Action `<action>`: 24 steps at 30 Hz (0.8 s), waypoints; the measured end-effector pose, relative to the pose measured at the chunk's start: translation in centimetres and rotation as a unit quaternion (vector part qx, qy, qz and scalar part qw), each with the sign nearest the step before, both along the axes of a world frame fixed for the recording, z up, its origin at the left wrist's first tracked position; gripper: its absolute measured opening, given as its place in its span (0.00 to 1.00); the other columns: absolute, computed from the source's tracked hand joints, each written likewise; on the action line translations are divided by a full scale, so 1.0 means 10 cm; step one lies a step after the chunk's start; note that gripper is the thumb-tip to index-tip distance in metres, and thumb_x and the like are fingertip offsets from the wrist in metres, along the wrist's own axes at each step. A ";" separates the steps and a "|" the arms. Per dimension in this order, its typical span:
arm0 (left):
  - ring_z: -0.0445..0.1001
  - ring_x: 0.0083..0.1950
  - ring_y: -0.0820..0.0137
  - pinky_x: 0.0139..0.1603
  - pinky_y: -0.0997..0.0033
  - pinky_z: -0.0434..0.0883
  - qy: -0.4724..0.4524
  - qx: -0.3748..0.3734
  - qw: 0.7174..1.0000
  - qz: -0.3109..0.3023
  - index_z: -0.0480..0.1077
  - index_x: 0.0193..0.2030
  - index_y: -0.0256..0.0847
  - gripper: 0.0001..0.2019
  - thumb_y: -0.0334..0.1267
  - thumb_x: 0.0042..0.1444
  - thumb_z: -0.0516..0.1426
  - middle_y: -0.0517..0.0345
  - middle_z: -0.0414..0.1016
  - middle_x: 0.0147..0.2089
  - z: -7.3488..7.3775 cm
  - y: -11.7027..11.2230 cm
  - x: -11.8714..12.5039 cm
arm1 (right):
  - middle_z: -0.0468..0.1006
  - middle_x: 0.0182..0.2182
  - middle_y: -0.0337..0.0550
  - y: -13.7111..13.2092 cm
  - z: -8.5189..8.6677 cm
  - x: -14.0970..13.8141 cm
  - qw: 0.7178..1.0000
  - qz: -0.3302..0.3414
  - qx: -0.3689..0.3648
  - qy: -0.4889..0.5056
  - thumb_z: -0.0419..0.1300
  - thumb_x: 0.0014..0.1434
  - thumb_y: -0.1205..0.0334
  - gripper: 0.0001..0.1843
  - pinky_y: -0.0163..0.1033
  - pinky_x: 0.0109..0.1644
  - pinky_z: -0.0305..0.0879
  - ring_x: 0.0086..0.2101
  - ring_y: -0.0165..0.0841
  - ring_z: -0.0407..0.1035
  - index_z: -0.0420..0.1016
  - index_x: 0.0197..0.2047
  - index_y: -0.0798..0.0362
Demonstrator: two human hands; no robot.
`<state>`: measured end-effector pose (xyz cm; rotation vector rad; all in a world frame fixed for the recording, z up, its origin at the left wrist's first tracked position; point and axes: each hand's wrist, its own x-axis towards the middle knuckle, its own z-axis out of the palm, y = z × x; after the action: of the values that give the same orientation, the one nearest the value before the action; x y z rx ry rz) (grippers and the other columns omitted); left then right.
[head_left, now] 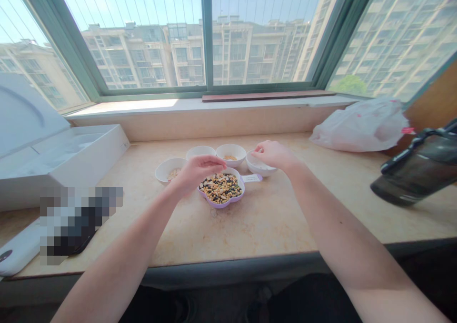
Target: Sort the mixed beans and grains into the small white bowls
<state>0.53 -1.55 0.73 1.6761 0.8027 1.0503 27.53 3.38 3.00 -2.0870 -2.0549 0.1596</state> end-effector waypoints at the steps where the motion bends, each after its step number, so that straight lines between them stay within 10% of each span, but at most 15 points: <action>1: 0.75 0.38 0.70 0.43 0.69 0.71 -0.054 -0.031 0.998 -0.007 0.82 0.39 0.38 0.11 0.42 0.52 0.69 0.54 0.82 0.37 0.02 -0.01 0.00 | 0.85 0.48 0.51 0.00 0.00 0.00 1.000 0.000 0.003 0.001 0.60 0.63 0.52 0.17 0.41 0.46 0.69 0.48 0.44 0.77 0.84 0.48 0.51; 7: 0.67 0.30 0.78 0.33 0.77 0.67 -0.222 -0.132 0.965 -0.040 0.77 0.35 0.35 0.16 0.45 0.49 0.73 0.61 0.71 0.29 0.07 -0.04 -0.01 | 0.85 0.40 0.49 -0.03 -0.03 -0.11 0.986 0.032 0.123 0.108 0.61 0.63 0.57 0.12 0.41 0.44 0.68 0.41 0.40 0.77 0.84 0.43 0.53; 17: 0.64 0.29 0.79 0.32 0.78 0.65 -0.229 -0.164 0.958 -0.061 0.72 0.31 0.36 0.19 0.48 0.52 0.71 0.63 0.66 0.28 -0.02 -0.03 0.06 | 0.79 0.33 0.39 -0.46 -0.11 -0.71 0.825 0.302 0.054 0.475 0.69 0.57 0.45 0.24 0.34 0.27 0.62 0.27 0.28 0.69 0.79 0.50 0.52; 24: 0.62 0.29 0.79 0.30 0.78 0.63 -0.186 -0.165 0.967 -0.049 0.71 0.29 0.35 0.21 0.51 0.51 0.71 0.62 0.65 0.27 -0.04 -0.05 0.11 | 0.79 0.29 0.39 -0.50 -0.19 -0.81 0.823 0.286 0.101 0.481 0.69 0.56 0.43 0.20 0.36 0.30 0.63 0.26 0.28 0.67 0.82 0.41 0.52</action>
<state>1.59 -2.01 0.28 1.1795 0.6021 1.0557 19.45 -1.62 1.08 -0.8461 -1.7876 0.8413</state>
